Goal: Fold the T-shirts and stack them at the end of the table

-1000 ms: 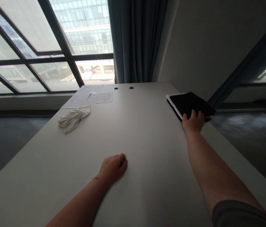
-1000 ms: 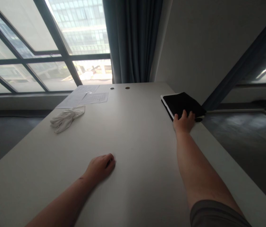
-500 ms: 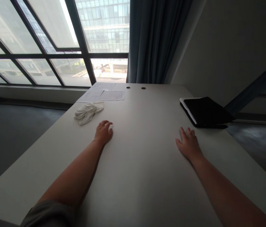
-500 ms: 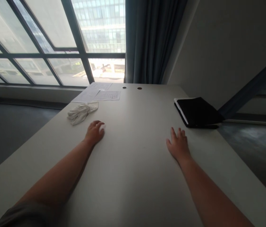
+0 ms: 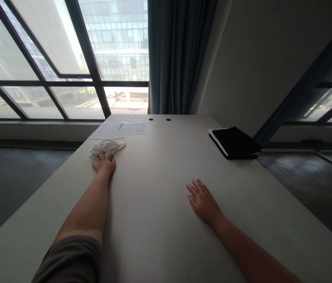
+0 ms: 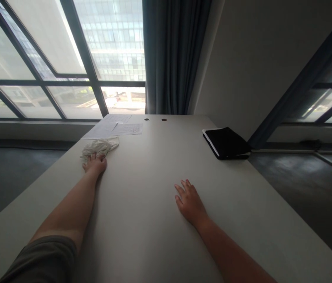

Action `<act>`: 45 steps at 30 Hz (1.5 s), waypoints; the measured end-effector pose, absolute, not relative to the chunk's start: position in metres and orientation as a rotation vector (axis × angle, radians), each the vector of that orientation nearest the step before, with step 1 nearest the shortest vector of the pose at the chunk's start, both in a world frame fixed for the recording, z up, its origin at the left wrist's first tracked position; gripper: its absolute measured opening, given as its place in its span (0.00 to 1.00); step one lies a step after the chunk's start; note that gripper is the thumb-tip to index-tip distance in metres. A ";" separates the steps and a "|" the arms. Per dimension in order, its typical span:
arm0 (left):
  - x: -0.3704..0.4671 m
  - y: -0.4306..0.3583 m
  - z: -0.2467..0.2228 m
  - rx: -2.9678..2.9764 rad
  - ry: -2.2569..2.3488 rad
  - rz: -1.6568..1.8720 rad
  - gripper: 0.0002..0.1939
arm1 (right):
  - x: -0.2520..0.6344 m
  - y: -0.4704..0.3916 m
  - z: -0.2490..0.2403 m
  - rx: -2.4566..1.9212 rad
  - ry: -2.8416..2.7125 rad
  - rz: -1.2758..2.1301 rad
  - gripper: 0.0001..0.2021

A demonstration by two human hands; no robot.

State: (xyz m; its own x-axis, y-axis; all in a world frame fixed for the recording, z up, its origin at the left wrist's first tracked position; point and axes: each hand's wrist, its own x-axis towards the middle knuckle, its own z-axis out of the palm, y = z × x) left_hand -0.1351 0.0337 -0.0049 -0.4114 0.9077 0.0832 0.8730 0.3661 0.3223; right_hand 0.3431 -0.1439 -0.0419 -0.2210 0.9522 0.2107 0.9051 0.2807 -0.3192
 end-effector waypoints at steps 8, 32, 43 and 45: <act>0.002 -0.052 0.000 2.245 1.913 0.473 0.16 | 0.302 -0.118 -0.044 -1.742 -2.064 0.180 0.31; -0.068 -0.087 -0.008 0.868 1.569 1.593 0.20 | 0.391 -0.098 -0.019 -1.493 -1.710 0.143 0.10; -0.056 -0.090 -0.006 1.617 1.898 1.465 0.18 | 0.393 -0.091 -0.016 -1.517 -1.579 -0.335 0.17; -0.041 -0.098 -0.006 2.111 1.941 1.127 0.22 | 0.366 -0.102 -0.011 -1.386 -1.814 -0.271 0.20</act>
State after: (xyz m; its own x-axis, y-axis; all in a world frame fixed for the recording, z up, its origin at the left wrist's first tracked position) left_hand -0.0411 -0.0976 -0.0058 -0.0600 0.8847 0.4623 0.8401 -0.2053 0.5020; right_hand 0.3657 -0.1024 -0.0113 -0.0603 0.7044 0.7072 0.8805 0.3713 -0.2948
